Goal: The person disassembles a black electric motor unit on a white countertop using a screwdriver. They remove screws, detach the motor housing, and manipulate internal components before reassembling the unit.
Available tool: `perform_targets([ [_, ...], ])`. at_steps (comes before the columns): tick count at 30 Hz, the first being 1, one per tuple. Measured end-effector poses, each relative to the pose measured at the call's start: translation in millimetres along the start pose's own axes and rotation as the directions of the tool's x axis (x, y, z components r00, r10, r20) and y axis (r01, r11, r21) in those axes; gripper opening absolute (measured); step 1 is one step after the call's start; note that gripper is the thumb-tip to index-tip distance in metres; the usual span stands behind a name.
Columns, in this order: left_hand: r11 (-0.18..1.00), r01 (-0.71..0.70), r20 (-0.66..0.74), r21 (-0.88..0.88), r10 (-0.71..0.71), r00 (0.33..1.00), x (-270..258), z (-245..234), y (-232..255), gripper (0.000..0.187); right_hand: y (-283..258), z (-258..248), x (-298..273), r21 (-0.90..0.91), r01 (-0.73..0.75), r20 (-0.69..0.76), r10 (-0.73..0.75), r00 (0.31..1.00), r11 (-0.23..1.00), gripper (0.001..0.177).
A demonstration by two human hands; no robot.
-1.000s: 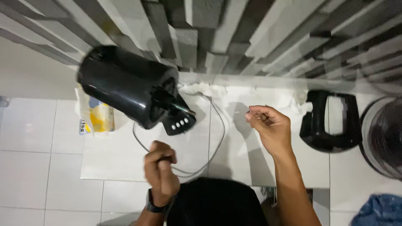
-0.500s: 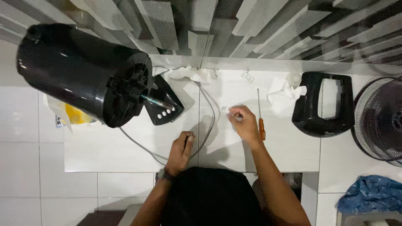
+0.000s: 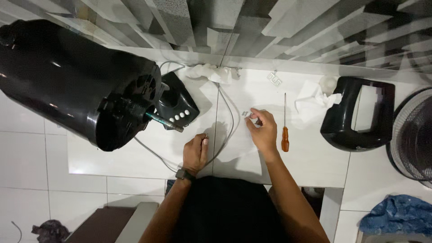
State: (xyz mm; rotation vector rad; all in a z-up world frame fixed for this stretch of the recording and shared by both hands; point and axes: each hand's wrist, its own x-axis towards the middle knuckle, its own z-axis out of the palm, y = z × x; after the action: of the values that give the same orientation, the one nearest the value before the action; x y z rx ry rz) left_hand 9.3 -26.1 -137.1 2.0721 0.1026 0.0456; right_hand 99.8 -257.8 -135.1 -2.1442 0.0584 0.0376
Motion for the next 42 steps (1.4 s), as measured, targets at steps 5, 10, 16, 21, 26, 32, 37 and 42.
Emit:
perform_targets([
  [5,0.999,-0.011,0.006,0.047,0.011,1.000,0,3,-4,0.016,-3,1,3,-0.039,0.022,-0.014,-0.023,1.000,0.999,0.035],
  [10,0.999,-0.046,-0.007,0.018,0.046,0.999,0,2,-2,0.016,-5,-1,1,-0.040,0.024,-0.025,-0.025,0.999,0.999,0.031],
  [16,0.997,-0.057,0.008,0.050,0.057,0.998,1,1,-2,0.017,-7,3,-2,-0.061,0.073,0.001,-0.073,0.997,0.995,0.019],
  [21,0.992,-0.050,0.037,0.117,0.045,0.998,-1,2,-5,0.016,-7,7,-2,-0.104,0.041,-0.008,-0.042,0.999,0.994,0.023],
  [26,0.981,-0.119,0.014,0.152,0.119,0.993,0,6,-5,0.015,1,5,-2,-0.137,0.071,-0.005,-0.072,0.997,0.988,0.032],
  [32,0.981,-0.081,0.014,0.175,0.080,0.997,-1,10,-8,0.016,19,10,-4,-0.236,0.156,-0.010,-0.163,0.987,0.959,0.030],
  [37,0.978,-0.068,0.006,0.198,0.068,0.998,-5,12,-8,0.020,28,13,-5,-0.322,0.217,0.009,-0.226,0.974,0.922,0.032],
  [42,0.982,-0.048,-0.011,0.182,0.051,0.999,-2,10,0,0.020,31,16,-4,-0.331,0.276,-0.023,-0.301,0.953,0.902,0.028],
])
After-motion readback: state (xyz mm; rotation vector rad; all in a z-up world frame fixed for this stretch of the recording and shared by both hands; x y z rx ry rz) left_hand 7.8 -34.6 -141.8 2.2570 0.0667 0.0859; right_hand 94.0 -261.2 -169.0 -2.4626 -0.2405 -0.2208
